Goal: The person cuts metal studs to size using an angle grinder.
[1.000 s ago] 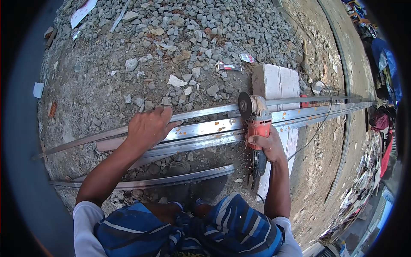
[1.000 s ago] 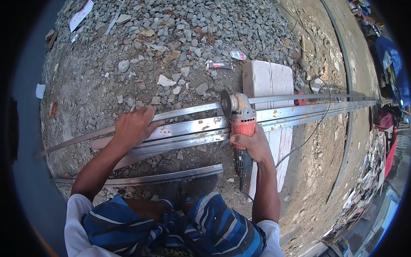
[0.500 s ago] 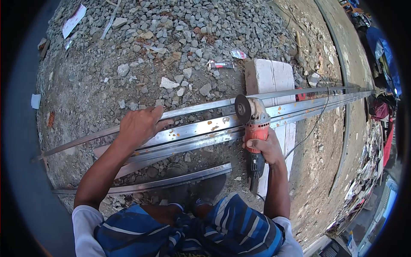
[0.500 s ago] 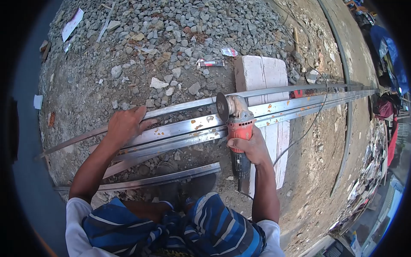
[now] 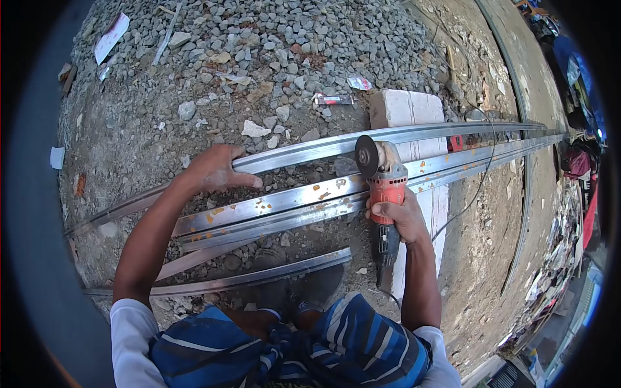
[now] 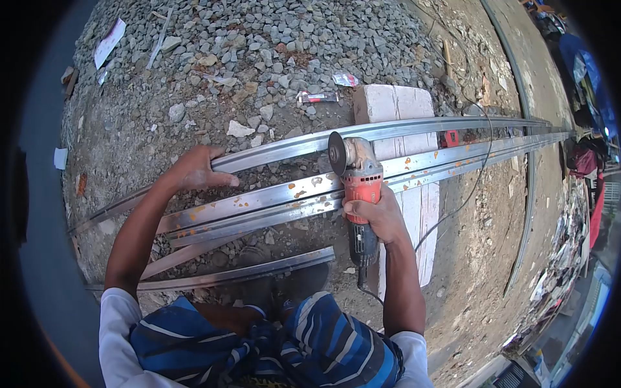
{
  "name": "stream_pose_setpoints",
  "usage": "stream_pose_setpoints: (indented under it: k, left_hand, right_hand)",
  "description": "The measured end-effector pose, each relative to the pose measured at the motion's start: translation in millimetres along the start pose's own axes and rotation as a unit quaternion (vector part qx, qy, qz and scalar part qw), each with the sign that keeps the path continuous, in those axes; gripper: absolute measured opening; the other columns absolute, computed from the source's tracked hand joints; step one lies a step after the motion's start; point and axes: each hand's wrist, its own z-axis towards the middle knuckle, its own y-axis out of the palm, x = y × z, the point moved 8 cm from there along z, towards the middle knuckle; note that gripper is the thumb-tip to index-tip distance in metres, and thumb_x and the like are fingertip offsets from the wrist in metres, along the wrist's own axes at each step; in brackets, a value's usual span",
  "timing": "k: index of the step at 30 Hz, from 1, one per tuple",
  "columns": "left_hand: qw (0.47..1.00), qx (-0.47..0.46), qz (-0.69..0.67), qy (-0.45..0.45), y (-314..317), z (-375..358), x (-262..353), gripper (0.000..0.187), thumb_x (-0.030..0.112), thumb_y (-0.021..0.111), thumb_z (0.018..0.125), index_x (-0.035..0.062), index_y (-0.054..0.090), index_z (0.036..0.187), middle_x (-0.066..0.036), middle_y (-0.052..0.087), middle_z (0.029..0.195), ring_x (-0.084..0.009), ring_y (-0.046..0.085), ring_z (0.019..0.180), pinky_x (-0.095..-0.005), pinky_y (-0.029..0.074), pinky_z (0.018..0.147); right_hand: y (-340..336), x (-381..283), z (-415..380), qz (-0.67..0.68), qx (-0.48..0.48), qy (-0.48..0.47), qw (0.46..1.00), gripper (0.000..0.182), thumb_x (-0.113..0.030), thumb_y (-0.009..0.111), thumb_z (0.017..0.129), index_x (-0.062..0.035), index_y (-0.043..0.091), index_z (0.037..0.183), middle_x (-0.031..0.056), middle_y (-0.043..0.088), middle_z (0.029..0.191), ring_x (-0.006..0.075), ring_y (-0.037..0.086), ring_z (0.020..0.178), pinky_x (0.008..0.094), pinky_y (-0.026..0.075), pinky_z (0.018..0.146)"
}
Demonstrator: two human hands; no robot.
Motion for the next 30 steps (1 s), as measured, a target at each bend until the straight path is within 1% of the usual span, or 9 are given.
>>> stream_pose_setpoints:
  k: [2,4,7,11,15,19,21,23,30]
  left_hand:
    - [1.0,-0.002,-0.026,0.012,0,2,7,0.069,0.062,0.085,0.07,0.0009,0.065,0.093,-0.022,0.07,0.084,-0.0393,0.07,0.085,-0.0474,0.053,0.077]
    - [0.993,0.073,0.095,0.014,-12,-8,20,0.065,0.061,0.079,0.075,0.0031,0.066,0.104,-0.02,0.071,0.084,-0.0381,0.072,0.084,-0.0515,0.056,0.079]
    - [0.981,0.091,0.166,-0.031,-1,-6,16,0.057,0.053,0.076,0.079,0.0042,0.063,0.106,-0.02,0.071,0.083,-0.0394,0.072,0.084,-0.0523,0.056,0.08]
    - [0.984,0.071,0.159,-0.045,-2,-6,15,0.053,0.049,0.075,0.081,0.0047,0.062,0.106,-0.02,0.072,0.083,-0.0408,0.072,0.083,-0.0522,0.056,0.081]
    - [0.985,0.084,0.147,-0.019,1,-4,12,0.052,0.048,0.075,0.08,0.0044,0.062,0.105,-0.021,0.072,0.083,-0.0416,0.072,0.083,-0.0528,0.057,0.081]
    - [0.987,0.1,0.129,-0.006,1,-3,9,0.049,0.048,0.077,0.078,0.0066,0.059,0.098,-0.02,0.069,0.08,-0.0423,0.069,0.079,-0.0537,0.055,0.077]
    - [0.986,0.105,0.127,-0.003,2,-3,8,0.049,0.048,0.077,0.078,0.0067,0.059,0.098,-0.02,0.069,0.08,-0.0421,0.069,0.079,-0.0538,0.055,0.077]
    - [0.986,0.11,0.126,-0.002,2,-4,8,0.048,0.047,0.077,0.078,0.0069,0.06,0.098,-0.02,0.069,0.079,-0.042,0.069,0.078,-0.0539,0.055,0.077]
    - [0.988,0.1,0.117,-0.007,0,-4,9,0.049,0.048,0.077,0.079,0.0071,0.059,0.1,-0.021,0.069,0.077,-0.0424,0.07,0.077,-0.0543,0.055,0.077]
  right_hand:
    - [-2,6,4,-0.011,-0.002,0.013,1.0,0.051,-0.012,0.076,0.071,0.0038,0.062,0.118,0.0114,0.071,0.09,0.0203,0.071,0.077,0.0326,0.058,0.072]
    - [-2,10,7,-0.022,-0.001,0.015,1.0,0.05,-0.011,0.076,0.071,0.0037,0.063,0.117,0.011,0.07,0.09,0.0201,0.071,0.076,0.0325,0.058,0.072]
    - [2,8,8,-0.036,-0.005,0.018,0.999,0.048,-0.012,0.077,0.072,0.0032,0.063,0.115,0.0102,0.07,0.089,0.0199,0.071,0.076,0.0322,0.058,0.073]
    - [6,1,7,-0.04,-0.006,0.039,0.998,0.042,-0.018,0.08,0.071,-0.0016,0.067,0.108,0.0041,0.067,0.091,0.014,0.062,0.081,0.0304,0.05,0.076]
    - [7,-1,9,-0.061,-0.017,0.058,0.996,0.044,-0.018,0.08,0.071,-0.0014,0.066,0.11,0.0046,0.067,0.094,0.0142,0.062,0.084,0.0306,0.05,0.078]
    - [7,0,12,-0.065,-0.008,0.059,0.996,0.045,-0.019,0.08,0.071,-0.0009,0.066,0.11,0.0042,0.067,0.093,0.0149,0.062,0.083,0.0309,0.05,0.078]
    - [4,0,13,-0.074,-0.007,0.056,0.996,0.045,-0.019,0.08,0.071,-0.0009,0.067,0.11,0.0039,0.067,0.092,0.0151,0.062,0.082,0.031,0.05,0.077]
    - [5,-2,15,-0.087,-0.016,0.05,0.995,0.045,-0.013,0.078,0.073,0.0024,0.063,0.113,0.0105,0.07,0.091,0.0201,0.071,0.076,0.0331,0.058,0.074]
    - [12,-9,14,-0.054,-0.015,0.061,0.997,0.047,-0.012,0.077,0.073,0.0029,0.063,0.116,0.0106,0.07,0.091,0.0204,0.071,0.077,0.0335,0.058,0.075]
